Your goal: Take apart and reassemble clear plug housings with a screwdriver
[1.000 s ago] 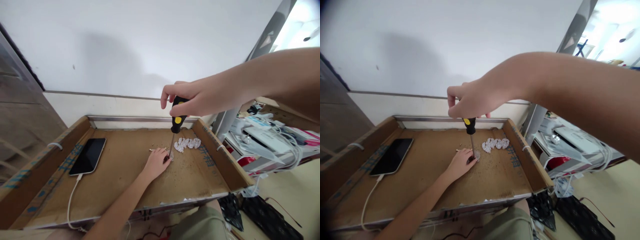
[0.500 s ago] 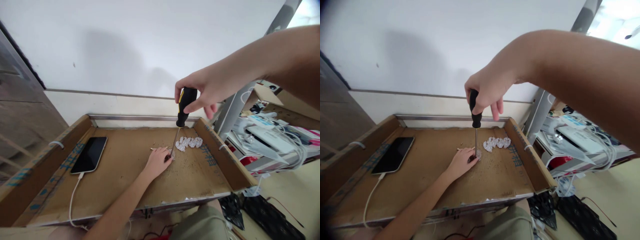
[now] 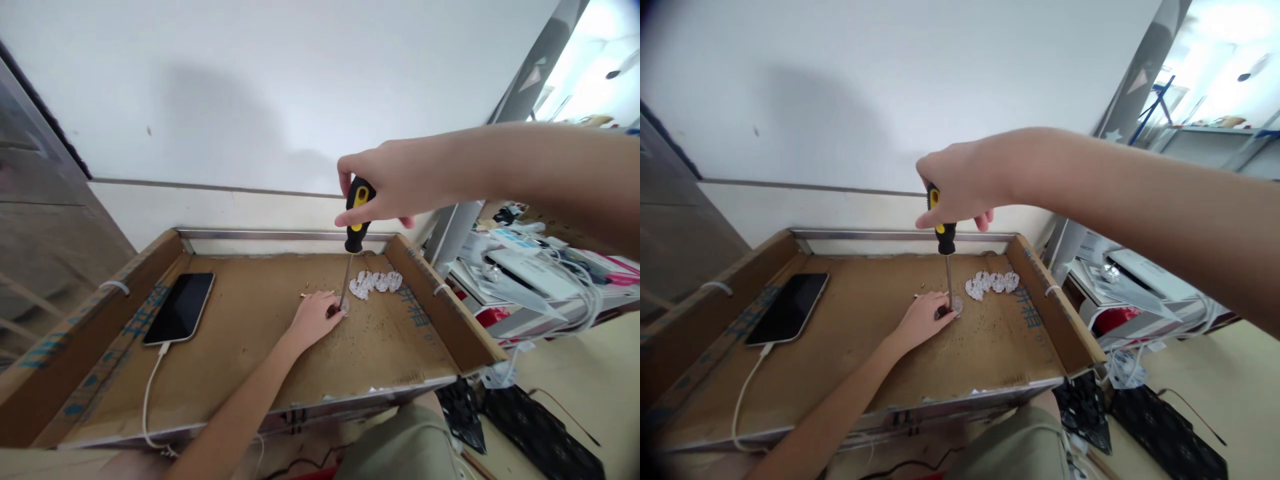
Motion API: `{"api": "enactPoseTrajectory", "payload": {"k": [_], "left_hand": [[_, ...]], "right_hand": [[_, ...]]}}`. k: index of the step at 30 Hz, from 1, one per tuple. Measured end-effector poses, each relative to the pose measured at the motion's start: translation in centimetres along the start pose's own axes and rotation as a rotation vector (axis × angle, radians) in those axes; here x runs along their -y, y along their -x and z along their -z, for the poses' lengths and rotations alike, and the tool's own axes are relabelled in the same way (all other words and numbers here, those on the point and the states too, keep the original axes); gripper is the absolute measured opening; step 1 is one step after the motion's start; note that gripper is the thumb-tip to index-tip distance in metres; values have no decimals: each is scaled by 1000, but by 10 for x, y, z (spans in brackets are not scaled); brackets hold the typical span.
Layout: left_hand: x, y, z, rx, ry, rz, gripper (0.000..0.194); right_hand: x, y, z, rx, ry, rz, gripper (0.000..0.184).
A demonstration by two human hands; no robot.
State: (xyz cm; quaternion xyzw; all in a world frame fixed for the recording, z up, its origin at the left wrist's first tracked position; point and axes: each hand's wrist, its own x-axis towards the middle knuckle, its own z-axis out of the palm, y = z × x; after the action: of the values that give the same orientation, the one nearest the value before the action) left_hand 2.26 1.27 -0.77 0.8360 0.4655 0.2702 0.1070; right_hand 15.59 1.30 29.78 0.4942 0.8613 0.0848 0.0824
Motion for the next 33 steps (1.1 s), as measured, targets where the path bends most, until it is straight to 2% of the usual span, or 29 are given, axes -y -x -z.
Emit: {"api": "enactPoseTrajectory", "payload": {"k": [4,7,10,12,14,16,17,20,21,22,24,27,30,33], "left_hand": [[1,-1,0,-4,34,-6,16],[3,0,-1,-7,40,-14,14],[5,0,0,-13,59,-11,14],[6,0,1,-17,76,-17,13],[5,1,2,-23,89,-22,10],[4,1,3,-30,102,-21,8],[3,1,3,-43,124,-20,8],[1,-1,4,-209,237,2,9],[1,-2,6,-304,266,18,9],[2,-3,8,-403,277,40,9],[3,-4,15,-585,254,92,9],[7,-3,25,-769,202,172,11],[8,-1,32,-833,193,229,13],[7,1,31,-818,204,248,13]], "right_hand": [[0,-2,-8,-56,-31,110,65],[2,-1,-12,-175,1,122,52],[-10,13,-12,-284,-53,152,37],[-28,33,-14,-383,-111,61,34],[-45,60,-25,-489,-172,-124,43],[-49,88,-53,-636,-208,-284,41],[-45,100,-74,-786,-246,-319,38],[-11,120,-158,-1110,-364,-370,35],[4,122,-188,-1133,-365,-379,38],[19,121,-216,-1138,-385,-397,43],[43,117,-264,-1039,-499,-380,49],[64,108,-305,-797,-633,-396,42],[72,103,-316,-690,-696,-457,27],[76,94,-305,-651,-762,-505,22]]}}
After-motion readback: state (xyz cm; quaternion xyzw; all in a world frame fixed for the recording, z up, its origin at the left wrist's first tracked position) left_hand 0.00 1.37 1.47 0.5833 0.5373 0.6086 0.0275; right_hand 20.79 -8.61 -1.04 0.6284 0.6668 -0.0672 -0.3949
